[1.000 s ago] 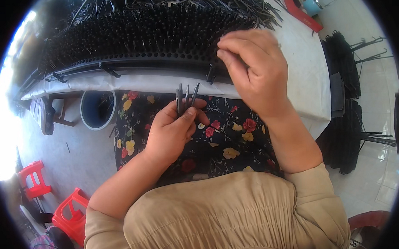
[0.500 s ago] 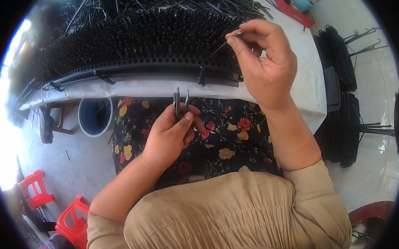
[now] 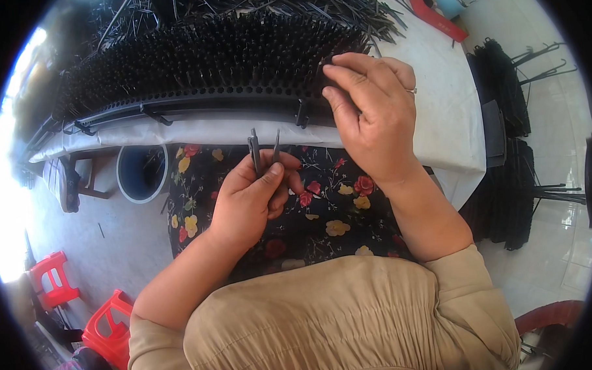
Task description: The person picks up a bundle of plastic bristles from a table and inserts them one by one into the holes of a perforated board by hand.
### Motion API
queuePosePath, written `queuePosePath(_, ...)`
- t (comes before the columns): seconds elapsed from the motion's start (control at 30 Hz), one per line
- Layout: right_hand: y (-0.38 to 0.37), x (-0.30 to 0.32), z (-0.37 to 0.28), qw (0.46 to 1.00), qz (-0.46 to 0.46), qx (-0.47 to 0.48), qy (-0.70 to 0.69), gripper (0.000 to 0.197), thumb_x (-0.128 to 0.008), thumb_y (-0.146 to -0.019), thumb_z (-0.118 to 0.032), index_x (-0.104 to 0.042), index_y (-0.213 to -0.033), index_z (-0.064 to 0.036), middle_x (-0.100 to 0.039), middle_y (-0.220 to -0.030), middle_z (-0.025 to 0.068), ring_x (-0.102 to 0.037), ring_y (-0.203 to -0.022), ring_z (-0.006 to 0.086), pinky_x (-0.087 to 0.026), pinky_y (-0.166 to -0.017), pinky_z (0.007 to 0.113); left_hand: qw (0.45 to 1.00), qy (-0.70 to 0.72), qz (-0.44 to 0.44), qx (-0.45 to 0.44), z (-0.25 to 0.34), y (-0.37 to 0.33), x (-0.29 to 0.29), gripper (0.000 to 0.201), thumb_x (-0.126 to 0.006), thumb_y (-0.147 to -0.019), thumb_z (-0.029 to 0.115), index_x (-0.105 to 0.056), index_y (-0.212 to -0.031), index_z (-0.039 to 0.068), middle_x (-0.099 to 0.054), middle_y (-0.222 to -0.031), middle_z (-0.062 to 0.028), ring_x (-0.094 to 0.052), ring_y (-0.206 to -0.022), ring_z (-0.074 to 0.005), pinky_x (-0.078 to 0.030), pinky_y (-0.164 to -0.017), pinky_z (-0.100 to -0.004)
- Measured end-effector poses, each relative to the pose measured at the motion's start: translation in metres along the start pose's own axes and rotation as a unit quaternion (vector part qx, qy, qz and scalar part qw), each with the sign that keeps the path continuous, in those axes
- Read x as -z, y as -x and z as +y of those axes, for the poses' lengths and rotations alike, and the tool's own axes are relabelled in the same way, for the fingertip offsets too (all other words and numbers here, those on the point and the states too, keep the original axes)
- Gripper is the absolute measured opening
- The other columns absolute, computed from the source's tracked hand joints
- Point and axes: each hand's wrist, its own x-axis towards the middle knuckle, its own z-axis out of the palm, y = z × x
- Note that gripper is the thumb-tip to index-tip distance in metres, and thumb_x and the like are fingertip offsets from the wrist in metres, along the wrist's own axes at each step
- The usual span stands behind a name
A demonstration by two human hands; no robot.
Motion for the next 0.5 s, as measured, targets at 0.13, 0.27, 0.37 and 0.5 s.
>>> queuePosePath(0.13,-0.005,0.002,0.011,1.0,0.021,0.01,0.004,0.031,-0.074,-0.07,-0.002,-0.071,-0.1,-0.0095,-0.068,-0.102,0.0024,-0.056,-0.093,0.0263,-0.047,-0.083,0.035,1.0,-0.002,0.002,0.005,-0.001,-0.001,-0.001,0.019,-0.044,-0.103,0.014,-0.056,-0.113,0.003,-0.061,-0.084,-0.0079,-0.039,-0.056,-0.0052,-0.031,-0.048,-0.0182)
queuePosePath(0.27,-0.018,-0.01,0.017,0.998,0.023,0.056,-0.023,0.029,-0.074,-0.074,-0.005,-0.072,-0.102,-0.0123,-0.071,-0.105,0.0002,-0.06,-0.102,0.0265,-0.046,-0.088,0.037,1.0,-0.025,0.005,0.011,-0.001,-0.001,-0.001,0.019,-0.045,-0.103,0.014,-0.057,-0.113,0.003,-0.061,-0.083,-0.0072,-0.038,-0.055,-0.0043,-0.029,-0.047,-0.0175)
queuePosePath(0.37,-0.02,-0.012,0.018,0.998,-0.037,0.047,-0.016,0.021,-0.073,-0.079,-0.004,-0.072,-0.1,-0.0097,-0.073,-0.106,0.004,-0.065,-0.105,0.0273,-0.046,-0.095,0.036,0.999,-0.029,0.003,0.025,0.0,0.0,-0.001,0.018,-0.045,-0.103,0.013,-0.057,-0.112,0.003,-0.06,-0.082,-0.0065,-0.037,-0.054,-0.0038,-0.028,-0.047,-0.0171)
queuePosePath(0.5,-0.019,-0.012,0.026,0.998,-0.043,0.004,-0.041,0.014,-0.074,-0.079,-0.006,-0.073,-0.093,-0.0071,-0.073,-0.103,0.0049,-0.065,-0.105,0.0281,-0.049,-0.092,0.038,0.999,-0.037,0.009,0.026,0.001,0.001,0.001,0.018,-0.045,-0.103,0.013,-0.057,-0.112,0.003,-0.06,-0.082,-0.0063,-0.037,-0.054,-0.0038,-0.028,-0.047,-0.0175)
